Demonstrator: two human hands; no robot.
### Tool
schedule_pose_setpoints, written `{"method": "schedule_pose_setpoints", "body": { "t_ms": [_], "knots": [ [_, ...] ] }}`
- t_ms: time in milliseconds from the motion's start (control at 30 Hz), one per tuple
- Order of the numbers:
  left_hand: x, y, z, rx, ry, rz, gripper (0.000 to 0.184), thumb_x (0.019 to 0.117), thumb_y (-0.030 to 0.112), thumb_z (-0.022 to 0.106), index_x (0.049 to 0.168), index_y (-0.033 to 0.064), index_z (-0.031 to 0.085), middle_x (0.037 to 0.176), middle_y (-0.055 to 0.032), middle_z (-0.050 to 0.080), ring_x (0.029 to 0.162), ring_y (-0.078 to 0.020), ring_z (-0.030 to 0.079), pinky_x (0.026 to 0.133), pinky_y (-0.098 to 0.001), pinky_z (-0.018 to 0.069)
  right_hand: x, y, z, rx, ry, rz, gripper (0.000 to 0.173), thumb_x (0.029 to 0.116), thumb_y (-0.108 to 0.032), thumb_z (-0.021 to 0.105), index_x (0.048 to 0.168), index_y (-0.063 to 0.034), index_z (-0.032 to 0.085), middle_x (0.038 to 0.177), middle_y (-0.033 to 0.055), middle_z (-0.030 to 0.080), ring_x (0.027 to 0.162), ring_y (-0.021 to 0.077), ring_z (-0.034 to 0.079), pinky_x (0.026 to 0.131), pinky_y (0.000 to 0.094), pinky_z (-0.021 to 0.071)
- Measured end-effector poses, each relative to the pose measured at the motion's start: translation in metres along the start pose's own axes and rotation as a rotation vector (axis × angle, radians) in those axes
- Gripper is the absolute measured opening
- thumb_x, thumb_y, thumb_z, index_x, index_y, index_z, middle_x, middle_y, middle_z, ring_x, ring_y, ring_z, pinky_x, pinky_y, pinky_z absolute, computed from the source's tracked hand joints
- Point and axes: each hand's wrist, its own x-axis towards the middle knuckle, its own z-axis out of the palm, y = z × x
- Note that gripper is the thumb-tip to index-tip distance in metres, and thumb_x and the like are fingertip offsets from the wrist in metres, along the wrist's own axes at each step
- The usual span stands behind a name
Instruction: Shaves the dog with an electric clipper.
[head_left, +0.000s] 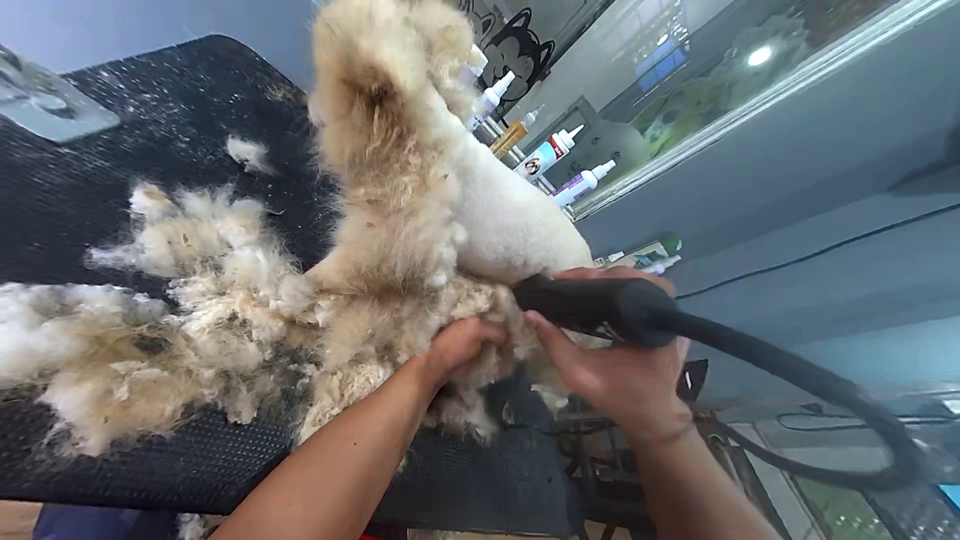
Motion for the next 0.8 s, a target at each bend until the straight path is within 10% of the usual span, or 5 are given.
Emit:
{"method": "schedule_pose_setpoints", "body": {
  "t_ms": [67, 200, 267, 567, 800],
  "knots": [
    [-0.006, 0.006, 0.005, -0.227, 0.033, 0.126, 0.015, 0.0887, 0.022, 0.052, 0.083, 0.0171, 0.066, 0.082, 0.0026, 0.068, 0.075, -0.0088, 0.065, 0.067, -0.0319, 0.0557, -0.006, 0.002, 0.005, -0.071, -0.045, 0.063, 0.055, 0.0785, -0.027, 0.087, 0.122, -0.0082, 0.059, 0.110, 0.0017, 0.073, 0.102, 0.0110, 0.071, 0.089, 0.0331, 0.0627],
    [0.010, 0.015, 0.010, -0.339, 0.033, 0.057, 0.047, 0.1041, 0.054, 0.046, 0.130, 0.0167, 0.061, 0.114, -0.0047, 0.071, 0.106, -0.0175, 0.068, 0.092, -0.0426, 0.0578, -0.013, 0.015, -0.008, -0.049, -0.236, -0.141, 0.049, 0.0822, -0.024, 0.083, 0.123, -0.0072, 0.063, 0.117, 0.0062, 0.070, 0.107, 0.0164, 0.069, 0.089, 0.0363, 0.0620],
    [0.017, 0.010, 0.012, -0.233, 0.027, -0.050, 0.058, 0.1006, 0.059, 0.051, 0.134, 0.0128, 0.062, 0.121, -0.0069, 0.071, 0.114, -0.0197, 0.066, 0.099, -0.0448, 0.0549, -0.009, 0.018, -0.025, -0.006, -0.360, -0.325, 0.040, 0.0841, -0.023, 0.082, 0.116, -0.0081, 0.062, 0.123, 0.0105, 0.070, 0.116, 0.0252, 0.068, 0.094, 0.0424, 0.0616],
    [0.009, 0.001, 0.017, -0.161, 0.084, -0.196, 0.033, 0.0946, 0.026, 0.071, 0.119, 0.0028, 0.068, 0.107, -0.0099, 0.072, 0.099, -0.0196, 0.069, 0.088, -0.0407, 0.0575, -0.008, -0.009, -0.027, 0.014, 0.083, -0.071, 0.062, 0.0766, -0.015, 0.089, 0.128, -0.0126, 0.055, 0.116, 0.0029, 0.071, 0.106, 0.0190, 0.071, 0.091, 0.0400, 0.0632],
    [0.013, -0.016, 0.018, -0.230, 0.104, -0.089, 0.019, 0.0920, 0.005, 0.070, 0.111, 0.0013, 0.068, 0.102, -0.0082, 0.073, 0.095, -0.0159, 0.069, 0.088, -0.0362, 0.0577, -0.004, -0.014, 0.002, -0.363, -0.163, 0.082, 0.054, 0.0800, -0.037, 0.081, 0.120, -0.0054, 0.065, 0.104, 0.0075, 0.072, 0.094, 0.0169, 0.071, 0.079, 0.0406, 0.0607]
  ]
}}
